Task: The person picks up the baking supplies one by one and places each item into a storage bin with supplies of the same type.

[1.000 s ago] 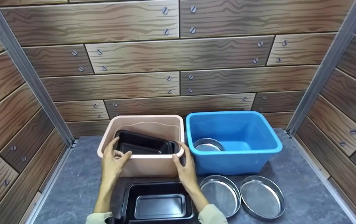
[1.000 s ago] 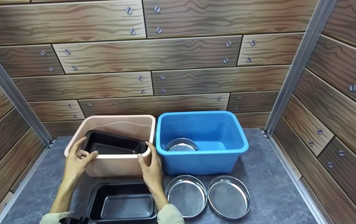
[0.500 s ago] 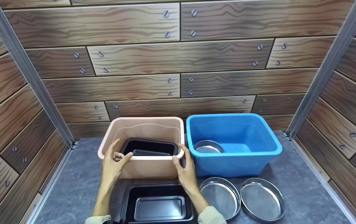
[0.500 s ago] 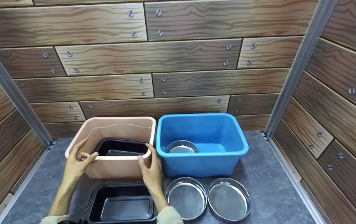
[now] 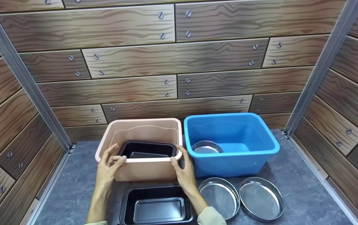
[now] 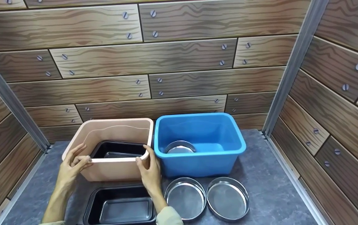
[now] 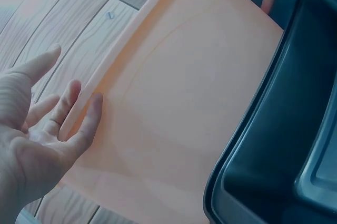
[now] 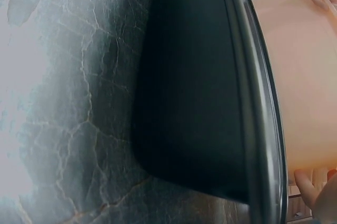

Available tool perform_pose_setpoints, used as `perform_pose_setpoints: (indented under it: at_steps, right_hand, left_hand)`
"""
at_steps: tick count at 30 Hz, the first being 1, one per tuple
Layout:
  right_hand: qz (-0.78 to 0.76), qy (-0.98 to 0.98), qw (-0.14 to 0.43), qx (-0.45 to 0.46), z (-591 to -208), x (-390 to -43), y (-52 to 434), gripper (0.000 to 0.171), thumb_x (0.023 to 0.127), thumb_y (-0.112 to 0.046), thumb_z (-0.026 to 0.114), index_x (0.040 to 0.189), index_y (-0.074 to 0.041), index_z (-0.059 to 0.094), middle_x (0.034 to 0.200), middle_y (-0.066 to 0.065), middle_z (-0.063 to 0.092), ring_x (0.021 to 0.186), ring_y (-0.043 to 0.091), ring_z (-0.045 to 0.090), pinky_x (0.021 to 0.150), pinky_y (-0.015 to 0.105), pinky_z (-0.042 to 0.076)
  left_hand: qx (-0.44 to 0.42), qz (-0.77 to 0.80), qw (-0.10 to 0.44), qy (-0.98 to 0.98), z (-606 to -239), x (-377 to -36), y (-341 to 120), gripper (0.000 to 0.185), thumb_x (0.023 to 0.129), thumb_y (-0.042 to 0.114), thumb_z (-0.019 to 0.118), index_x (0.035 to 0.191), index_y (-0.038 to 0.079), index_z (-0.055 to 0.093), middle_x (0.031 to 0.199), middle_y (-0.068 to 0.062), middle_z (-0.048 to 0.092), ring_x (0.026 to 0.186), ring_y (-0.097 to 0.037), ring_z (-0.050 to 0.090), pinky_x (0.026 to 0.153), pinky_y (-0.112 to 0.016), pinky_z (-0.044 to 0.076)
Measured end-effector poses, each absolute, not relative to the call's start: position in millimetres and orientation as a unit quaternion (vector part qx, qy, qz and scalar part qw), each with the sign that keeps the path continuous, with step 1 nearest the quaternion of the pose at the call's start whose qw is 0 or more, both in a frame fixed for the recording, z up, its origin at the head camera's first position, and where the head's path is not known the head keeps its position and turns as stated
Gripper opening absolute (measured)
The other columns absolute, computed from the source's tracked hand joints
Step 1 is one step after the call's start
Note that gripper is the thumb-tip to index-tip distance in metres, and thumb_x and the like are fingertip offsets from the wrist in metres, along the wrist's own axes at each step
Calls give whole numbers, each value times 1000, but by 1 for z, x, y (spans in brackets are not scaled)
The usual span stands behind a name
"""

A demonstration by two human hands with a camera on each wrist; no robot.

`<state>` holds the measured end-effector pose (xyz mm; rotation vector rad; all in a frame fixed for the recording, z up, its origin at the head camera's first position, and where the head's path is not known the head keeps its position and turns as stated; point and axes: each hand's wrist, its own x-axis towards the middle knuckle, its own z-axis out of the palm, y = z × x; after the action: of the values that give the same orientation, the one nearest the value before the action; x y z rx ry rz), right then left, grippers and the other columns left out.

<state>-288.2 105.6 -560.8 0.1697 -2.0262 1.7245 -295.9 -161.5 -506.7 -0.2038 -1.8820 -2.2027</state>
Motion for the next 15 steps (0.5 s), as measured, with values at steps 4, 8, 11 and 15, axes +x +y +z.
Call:
perform_pose_setpoints:
  at_steps: [4, 8, 11, 15]
  right_hand:
    - [634, -734, 232, 66, -561, -289, 105, 52, 93, -35, 65, 141, -25, 48, 143, -10, 49, 136, 14, 39, 112, 45, 27]
    - [637, -731, 233, 76, -562, -290, 104, 52, 93, -34, 65, 141, -27, 48, 144, -7, 50, 137, 15, 39, 113, 47, 26]
    - [637, -732, 231, 75, -562, -290, 105, 50, 93, -35, 65, 140, -30, 48, 144, -4, 50, 136, 15, 39, 113, 47, 27]
    - [635, -735, 227, 62, -562, -289, 108, 50, 93, -34, 65, 140, -29, 49, 143, -8, 50, 135, 14, 39, 112, 45, 26]
  left_hand:
    - [-75, -756, 116, -640, -507, -294, -163, 60, 85, 1, 72, 140, 5, 47, 114, -9, 63, 84, -14, 65, 81, -31, 56]
    - [-96, -774, 113, -616, -509, -291, -167, 56, 88, -2, 67, 140, 1, 47, 130, -10, 57, 90, -14, 65, 79, -30, 56]
    - [-112, -785, 107, -600, -510, -288, -169, 52, 91, -5, 62, 140, 0, 46, 139, -16, 51, 93, -16, 66, 77, -31, 57]
    - [-127, -783, 97, -602, -512, -284, -170, 50, 93, -5, 59, 141, 0, 45, 139, -18, 50, 96, -18, 66, 75, -31, 57]
